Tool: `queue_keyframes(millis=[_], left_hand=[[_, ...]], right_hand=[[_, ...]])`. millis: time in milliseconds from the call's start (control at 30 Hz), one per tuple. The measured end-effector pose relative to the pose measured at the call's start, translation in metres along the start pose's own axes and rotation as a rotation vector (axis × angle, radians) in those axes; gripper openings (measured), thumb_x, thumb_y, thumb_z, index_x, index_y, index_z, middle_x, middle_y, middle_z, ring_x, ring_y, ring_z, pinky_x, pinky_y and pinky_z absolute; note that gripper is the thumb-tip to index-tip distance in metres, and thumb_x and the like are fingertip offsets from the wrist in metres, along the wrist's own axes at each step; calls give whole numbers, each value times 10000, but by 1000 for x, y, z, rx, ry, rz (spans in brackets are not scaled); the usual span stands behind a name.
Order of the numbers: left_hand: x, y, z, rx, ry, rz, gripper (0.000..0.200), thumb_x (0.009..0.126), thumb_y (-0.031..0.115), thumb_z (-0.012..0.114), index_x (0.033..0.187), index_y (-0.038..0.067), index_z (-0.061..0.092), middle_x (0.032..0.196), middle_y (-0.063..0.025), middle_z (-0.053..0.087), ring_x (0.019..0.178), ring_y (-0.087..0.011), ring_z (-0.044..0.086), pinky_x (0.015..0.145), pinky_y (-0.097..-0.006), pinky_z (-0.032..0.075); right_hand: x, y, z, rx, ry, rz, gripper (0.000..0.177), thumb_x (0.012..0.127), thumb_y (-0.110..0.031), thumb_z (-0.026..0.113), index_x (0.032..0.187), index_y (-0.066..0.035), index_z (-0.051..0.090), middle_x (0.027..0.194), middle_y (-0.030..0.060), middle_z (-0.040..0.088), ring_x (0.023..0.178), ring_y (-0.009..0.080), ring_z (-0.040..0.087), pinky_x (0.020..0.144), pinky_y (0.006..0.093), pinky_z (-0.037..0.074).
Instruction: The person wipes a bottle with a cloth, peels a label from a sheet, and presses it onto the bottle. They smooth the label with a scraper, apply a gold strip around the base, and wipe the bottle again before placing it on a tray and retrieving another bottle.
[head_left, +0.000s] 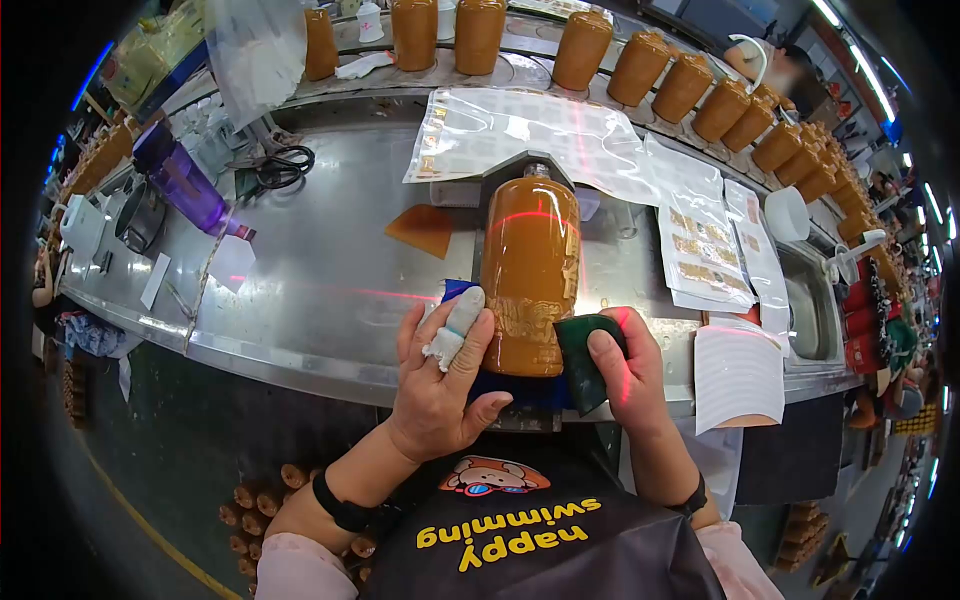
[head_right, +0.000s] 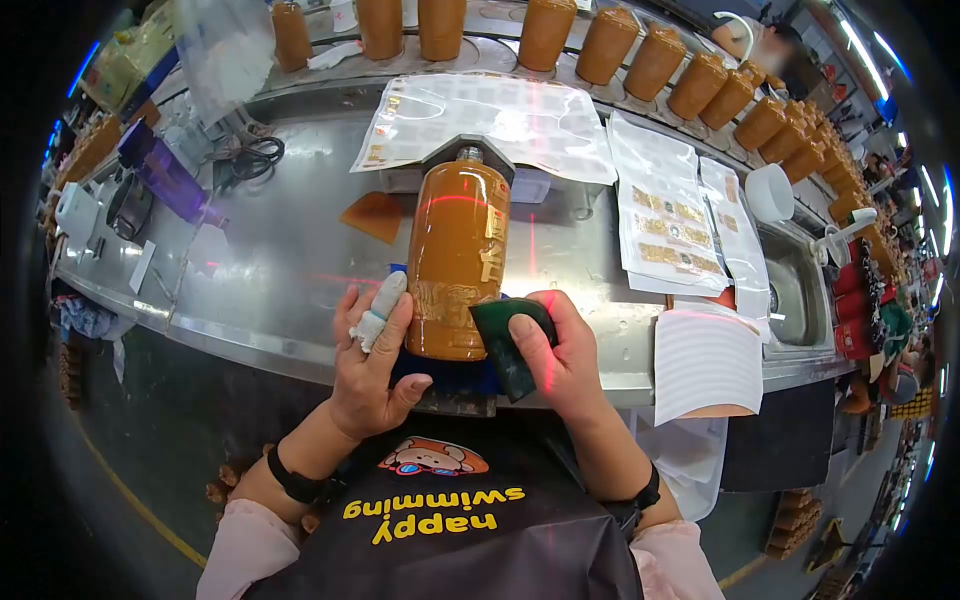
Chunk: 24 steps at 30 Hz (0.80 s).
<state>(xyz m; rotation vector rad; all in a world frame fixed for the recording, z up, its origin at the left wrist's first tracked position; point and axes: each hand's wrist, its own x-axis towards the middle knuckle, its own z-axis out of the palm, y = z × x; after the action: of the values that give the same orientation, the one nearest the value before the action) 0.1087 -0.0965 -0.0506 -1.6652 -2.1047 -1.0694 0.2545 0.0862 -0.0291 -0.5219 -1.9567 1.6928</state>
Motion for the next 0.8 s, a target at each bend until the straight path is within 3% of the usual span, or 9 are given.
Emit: queue_keyframes(millis=[167, 267, 333, 533, 800], left_hand=[[-2, -1, -1, -57, -7, -20, 691, 955, 500, 494, 1378, -46, 470, 1371, -255, 493, 1268, -403, 444, 1125, -543, 199], [5, 0, -4, 19, 18, 28, 754, 960, 512, 477, 1382, -110, 416, 1362, -295, 476, 1250, -438, 450, 1126, -554, 201], [7, 1, 1, 14, 2, 13, 761, 959, 510, 481, 1388, -114, 403, 1368, -300, 468, 1253, -446, 446, 1126, -557, 200], [3, 3, 4, -30, -6, -14, 761, 967, 501, 470, 1395, -121, 382, 1372, -305, 462, 1263, -459, 440, 1128, -557, 192], [1, -1, 4, -109, -7, -108, 751, 962, 505, 482, 1387, -109, 399, 1363, -275, 488, 1284, -429, 432, 1133, -546, 186]], right_hand=[[1, 0, -2, -54, 5, 5, 185, 984, -209, 567, 1036, -32, 547, 807, -30, 569, 706, 26, 478, 629, 186, 404], [0, 1, -3, -50, 3, 25, 186, 978, -198, 578, 1039, -25, 552, 818, -16, 580, 726, 42, 499, 653, 200, 423], [-1, 1, -4, -17, -3, 63, 205, 967, -193, 608, 1050, -14, 555, 841, 10, 594, 766, 71, 530, 692, 231, 457], [0, 3, -2, -55, 5, 8, 184, 988, -209, 557, 1034, -30, 549, 822, -21, 584, 710, 29, 489, 628, 187, 407], [0, 2, -3, -26, -4, 22, 209, 979, -216, 589, 1043, -20, 554, 846, 5, 596, 749, 58, 517, 674, 212, 442]])
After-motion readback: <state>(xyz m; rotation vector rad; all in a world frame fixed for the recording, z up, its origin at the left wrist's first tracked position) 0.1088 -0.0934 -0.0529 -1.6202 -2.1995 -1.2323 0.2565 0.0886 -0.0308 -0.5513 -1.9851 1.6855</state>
